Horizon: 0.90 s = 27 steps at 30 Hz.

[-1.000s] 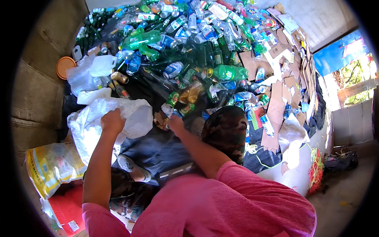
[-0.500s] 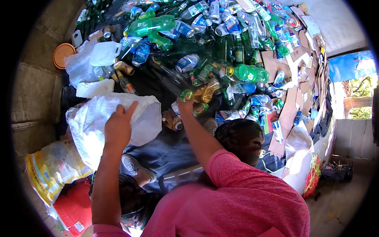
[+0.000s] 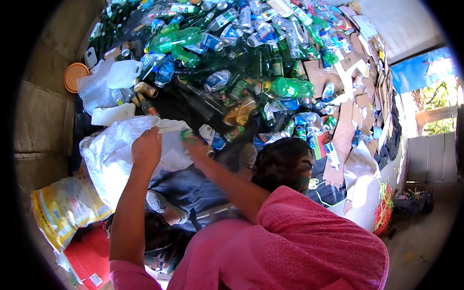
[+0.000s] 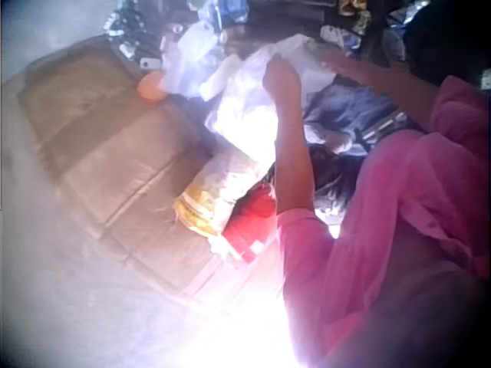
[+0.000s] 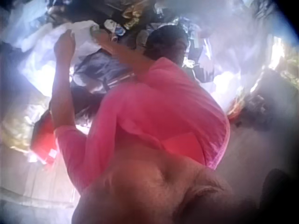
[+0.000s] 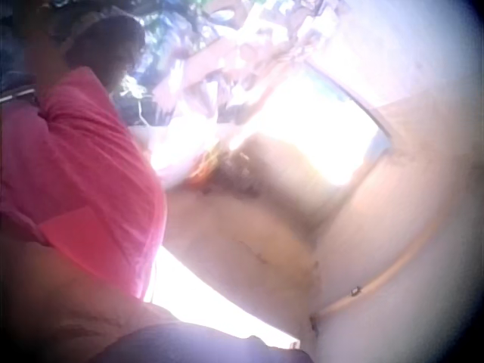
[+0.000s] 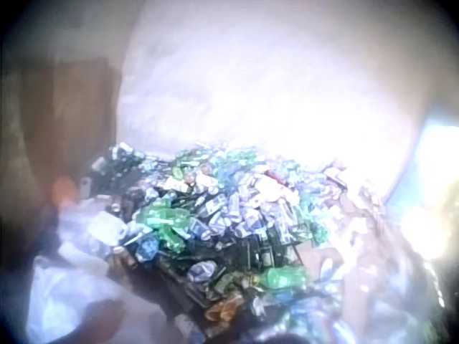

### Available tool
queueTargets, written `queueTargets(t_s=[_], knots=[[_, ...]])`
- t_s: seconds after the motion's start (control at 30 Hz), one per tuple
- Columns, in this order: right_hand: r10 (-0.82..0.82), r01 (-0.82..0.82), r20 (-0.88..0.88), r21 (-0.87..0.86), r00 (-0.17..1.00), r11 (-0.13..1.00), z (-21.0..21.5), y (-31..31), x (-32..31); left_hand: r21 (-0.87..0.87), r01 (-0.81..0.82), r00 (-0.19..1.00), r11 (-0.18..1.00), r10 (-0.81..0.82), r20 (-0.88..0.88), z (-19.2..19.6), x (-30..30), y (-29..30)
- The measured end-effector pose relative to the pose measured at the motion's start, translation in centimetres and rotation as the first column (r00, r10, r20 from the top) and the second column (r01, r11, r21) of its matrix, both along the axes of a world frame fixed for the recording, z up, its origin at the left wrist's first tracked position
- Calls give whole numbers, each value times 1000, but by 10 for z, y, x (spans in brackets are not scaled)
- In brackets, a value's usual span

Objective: The person picks up plastic bottles and aluminum cans by hand from a pile on a tarp and places them into a white plastic bag.

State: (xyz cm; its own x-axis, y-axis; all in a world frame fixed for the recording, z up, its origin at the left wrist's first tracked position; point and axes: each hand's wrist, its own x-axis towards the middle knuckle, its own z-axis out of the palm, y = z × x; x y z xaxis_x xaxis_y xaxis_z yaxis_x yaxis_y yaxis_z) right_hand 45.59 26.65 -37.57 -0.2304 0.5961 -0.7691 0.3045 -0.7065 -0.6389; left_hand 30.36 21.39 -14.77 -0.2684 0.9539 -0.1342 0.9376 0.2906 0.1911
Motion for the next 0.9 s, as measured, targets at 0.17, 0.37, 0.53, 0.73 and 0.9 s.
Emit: queueTargets(t_s=[0.17, 0.37, 0.53, 0.73, 0.9], knots=[[393, -305, -102, 467, 914, 830, 80, -28, -26, -2, 3, 996, 1000, -3, 93, -2, 10, -19], [430, -449, 173, 550, 886, 704, 76, -50, 54, -134, -11, 996, 991, 23, 89, 10, -3, -63], [587, -674, 339, 461, 735, 577, 80, -72, 105, -69, 0, 994, 998, 8, 109, 16, -7, -88], [660, -696, 317, 558, 682, 451, 97, -116, 142, 148, -103, 977, 984, 72, 199, 38, -18, -96], [728, -739, 402, 640, 555, 210, 81, -129, 159, 212, -51, 973, 976, 1, 230, 52, -12, -86]])
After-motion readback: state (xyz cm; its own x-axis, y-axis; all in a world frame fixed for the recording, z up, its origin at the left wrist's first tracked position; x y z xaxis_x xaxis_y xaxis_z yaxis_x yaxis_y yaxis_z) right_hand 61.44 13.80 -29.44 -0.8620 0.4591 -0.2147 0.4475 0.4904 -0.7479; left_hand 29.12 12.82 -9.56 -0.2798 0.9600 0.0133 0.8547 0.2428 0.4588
